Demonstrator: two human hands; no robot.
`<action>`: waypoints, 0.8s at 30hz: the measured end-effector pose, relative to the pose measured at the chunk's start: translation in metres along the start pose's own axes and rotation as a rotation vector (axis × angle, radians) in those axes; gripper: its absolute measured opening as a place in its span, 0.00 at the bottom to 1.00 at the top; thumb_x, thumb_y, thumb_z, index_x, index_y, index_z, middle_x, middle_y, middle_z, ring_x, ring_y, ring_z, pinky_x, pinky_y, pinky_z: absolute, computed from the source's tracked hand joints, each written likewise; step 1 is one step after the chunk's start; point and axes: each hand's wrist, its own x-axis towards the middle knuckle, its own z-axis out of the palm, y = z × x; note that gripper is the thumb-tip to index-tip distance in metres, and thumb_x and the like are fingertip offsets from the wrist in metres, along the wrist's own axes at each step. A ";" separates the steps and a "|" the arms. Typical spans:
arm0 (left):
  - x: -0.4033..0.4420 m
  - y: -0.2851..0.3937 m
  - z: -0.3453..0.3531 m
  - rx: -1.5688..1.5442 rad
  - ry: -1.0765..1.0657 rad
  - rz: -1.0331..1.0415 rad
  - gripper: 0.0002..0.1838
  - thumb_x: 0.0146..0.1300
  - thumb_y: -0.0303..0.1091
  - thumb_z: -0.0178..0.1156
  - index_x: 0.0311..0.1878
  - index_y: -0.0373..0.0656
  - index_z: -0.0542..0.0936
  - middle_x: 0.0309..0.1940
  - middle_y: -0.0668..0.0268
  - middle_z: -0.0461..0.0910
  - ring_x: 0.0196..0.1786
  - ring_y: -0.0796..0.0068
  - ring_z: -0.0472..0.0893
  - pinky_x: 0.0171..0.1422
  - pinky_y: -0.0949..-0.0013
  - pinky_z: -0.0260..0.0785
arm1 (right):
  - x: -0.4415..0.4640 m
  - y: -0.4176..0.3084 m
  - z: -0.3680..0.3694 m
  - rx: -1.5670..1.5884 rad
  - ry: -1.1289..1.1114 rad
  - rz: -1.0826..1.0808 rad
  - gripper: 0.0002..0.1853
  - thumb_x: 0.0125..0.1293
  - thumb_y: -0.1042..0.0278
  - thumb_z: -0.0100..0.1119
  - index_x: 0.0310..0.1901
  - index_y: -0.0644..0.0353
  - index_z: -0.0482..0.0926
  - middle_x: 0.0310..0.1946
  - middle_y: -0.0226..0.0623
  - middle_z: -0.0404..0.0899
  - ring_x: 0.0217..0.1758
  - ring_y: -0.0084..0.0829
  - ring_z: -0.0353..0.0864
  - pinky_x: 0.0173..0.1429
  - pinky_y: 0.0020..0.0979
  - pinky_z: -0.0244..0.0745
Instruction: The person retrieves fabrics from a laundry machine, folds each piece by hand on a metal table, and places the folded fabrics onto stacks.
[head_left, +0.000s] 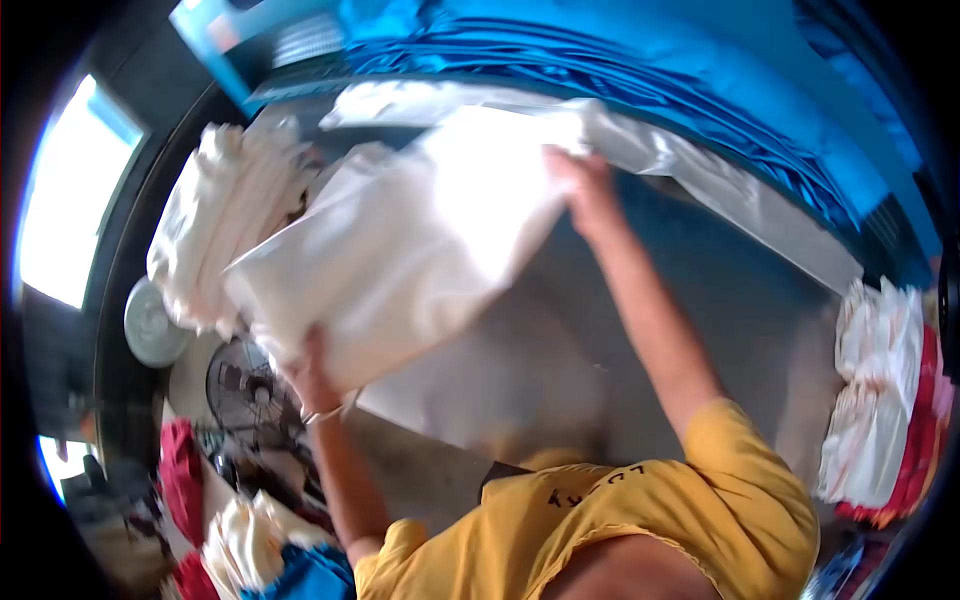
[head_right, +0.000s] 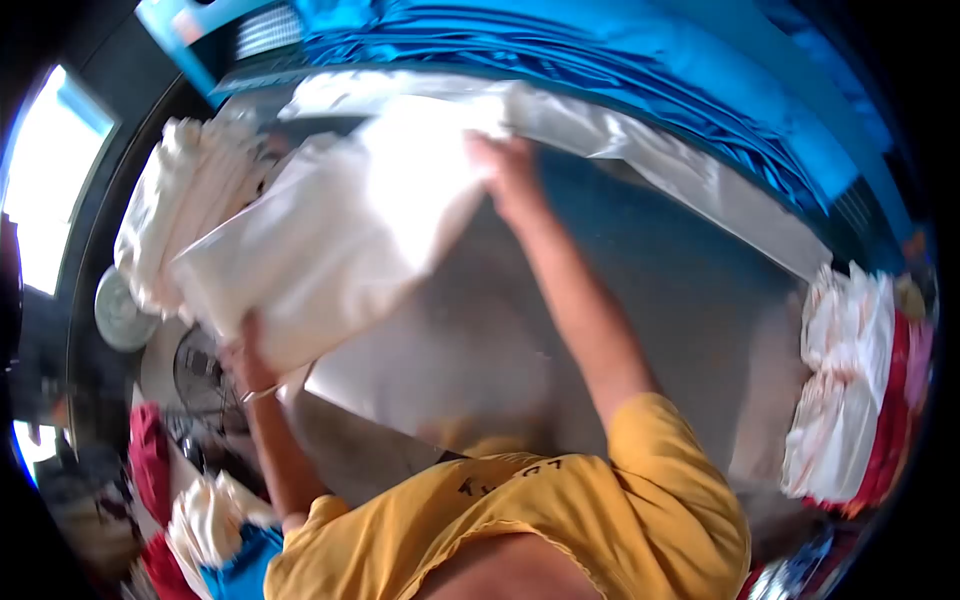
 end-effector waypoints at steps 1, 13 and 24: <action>0.021 0.010 -0.022 0.095 0.154 0.062 0.13 0.51 0.29 0.65 0.38 0.35 0.77 0.33 0.61 0.78 0.33 0.74 0.77 0.37 0.71 0.72 | 0.008 0.008 0.032 -0.055 0.011 -0.019 0.13 0.53 0.64 0.59 0.38 0.62 0.77 0.31 0.30 0.77 0.33 0.22 0.74 0.39 0.28 0.68; 0.087 -0.050 0.032 1.272 0.128 0.930 0.29 0.58 0.41 0.55 0.61 0.40 0.62 0.59 0.57 0.63 0.58 0.57 0.65 0.60 0.57 0.59 | -0.008 0.156 0.031 -0.123 -0.137 0.358 0.19 0.65 0.56 0.48 0.50 0.60 0.66 0.25 0.33 0.74 0.20 0.19 0.74 0.21 0.20 0.69; -0.046 -0.177 0.575 0.790 -1.005 1.046 0.14 0.53 0.30 0.52 0.45 0.49 0.73 0.44 0.62 0.72 0.47 0.57 0.72 0.46 0.54 0.65 | -0.182 0.043 -0.297 0.101 0.865 0.336 0.21 0.64 0.52 0.48 0.52 0.59 0.67 0.35 0.41 0.78 0.32 0.30 0.80 0.33 0.27 0.77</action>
